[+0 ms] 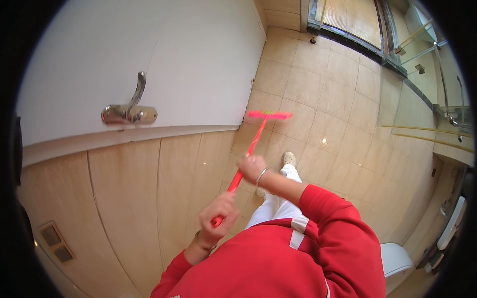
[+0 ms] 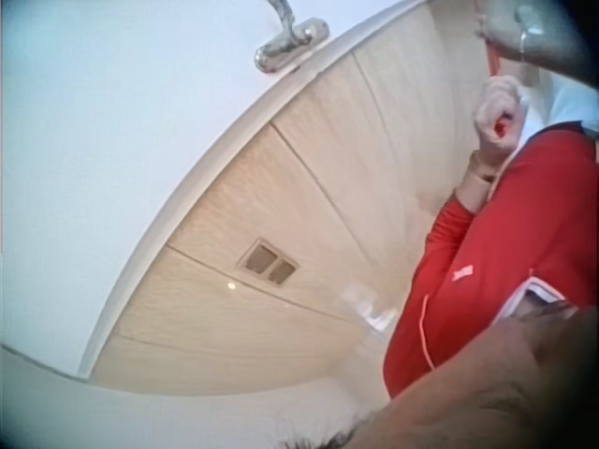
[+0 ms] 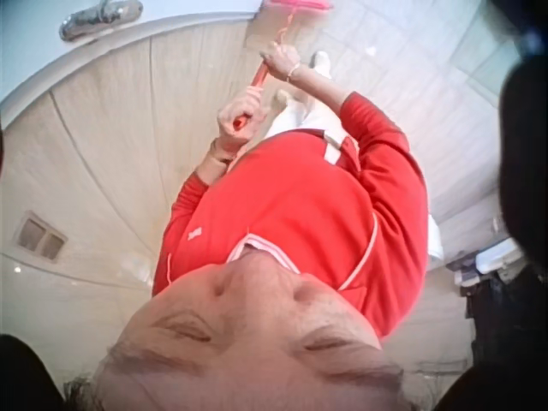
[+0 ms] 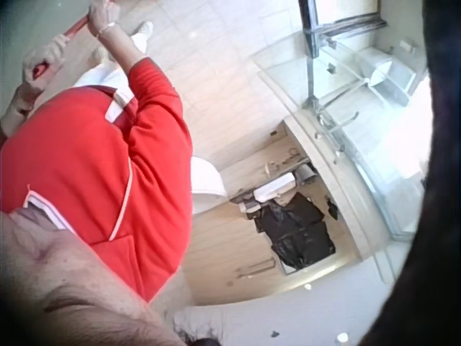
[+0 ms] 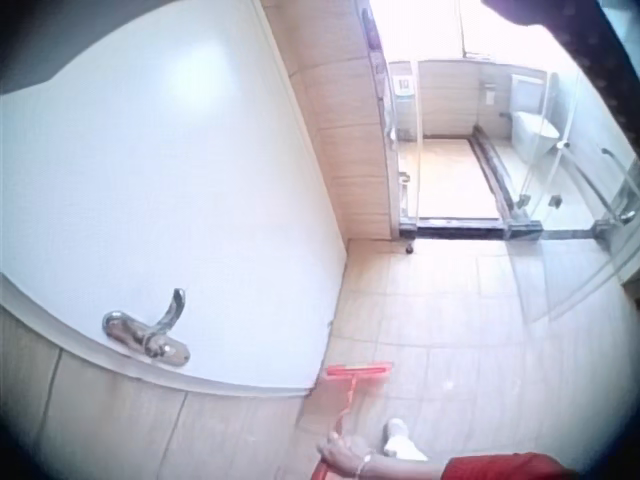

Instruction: The person sweeps scattered red and black debris on a tiled bathroom floor using a pink squeegee. They gather the debris into a pile near the bathtub and continue sweeping the remaining area.

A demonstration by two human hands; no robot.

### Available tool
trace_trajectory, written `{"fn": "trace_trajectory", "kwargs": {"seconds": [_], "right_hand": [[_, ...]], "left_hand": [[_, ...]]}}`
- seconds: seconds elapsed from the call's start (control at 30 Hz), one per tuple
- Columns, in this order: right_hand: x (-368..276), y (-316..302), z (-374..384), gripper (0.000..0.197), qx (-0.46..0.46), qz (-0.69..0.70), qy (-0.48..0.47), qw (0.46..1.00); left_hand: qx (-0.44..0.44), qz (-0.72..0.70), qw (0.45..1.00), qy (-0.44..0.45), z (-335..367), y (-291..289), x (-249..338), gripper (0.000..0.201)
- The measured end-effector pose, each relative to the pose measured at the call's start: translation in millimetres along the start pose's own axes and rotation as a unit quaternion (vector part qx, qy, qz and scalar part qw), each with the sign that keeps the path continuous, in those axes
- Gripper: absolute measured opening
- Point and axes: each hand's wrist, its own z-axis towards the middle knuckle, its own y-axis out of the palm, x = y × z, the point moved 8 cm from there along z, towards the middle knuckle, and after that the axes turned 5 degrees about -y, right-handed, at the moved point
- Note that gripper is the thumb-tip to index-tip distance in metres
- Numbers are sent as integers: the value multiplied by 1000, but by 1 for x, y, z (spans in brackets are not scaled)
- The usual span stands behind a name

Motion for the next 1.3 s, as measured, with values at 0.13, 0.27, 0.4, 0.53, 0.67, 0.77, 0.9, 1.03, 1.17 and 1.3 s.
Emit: {"fn": "trace_trajectory", "kwargs": {"seconds": [0.13,0.27,0.4,0.53,0.67,0.77,0.9,1.03,1.17,1.3], "right_hand": [[85,36,11,11,55,23,78,995],[59,106,13,17,-49,15,34,998],[-79,181,-3,19,-131,39,-38,990],[-204,227,-26,17,-189,103,-130,968],[-251,200,-40,16,-159,90,-156,971],[-244,165,-49,15,-116,46,-114,986],[-168,198,-31,17,-41,5,-75,996],[-147,260,-31,15,-60,38,-76,995],[-237,305,-54,18,-128,111,-108,980],[-299,332,-59,12,-179,214,-199,939]], "left_hand": [[-6,-43,999,-11,3,26,-76,29],[18,-41,997,-57,-50,13,-109,29],[44,13,994,-101,-160,-42,-96,29],[95,77,985,-121,-239,-81,-61,30],[141,16,983,-113,-275,-111,-23,27],[117,-5,992,-48,-287,-114,-16,26],[81,-41,995,-39,-285,-83,-88,25],[76,-35,991,-104,-290,-72,-124,27],[79,35,989,-118,-339,-97,-95,28],[104,93,975,-173,-338,-106,-74,29]]}}
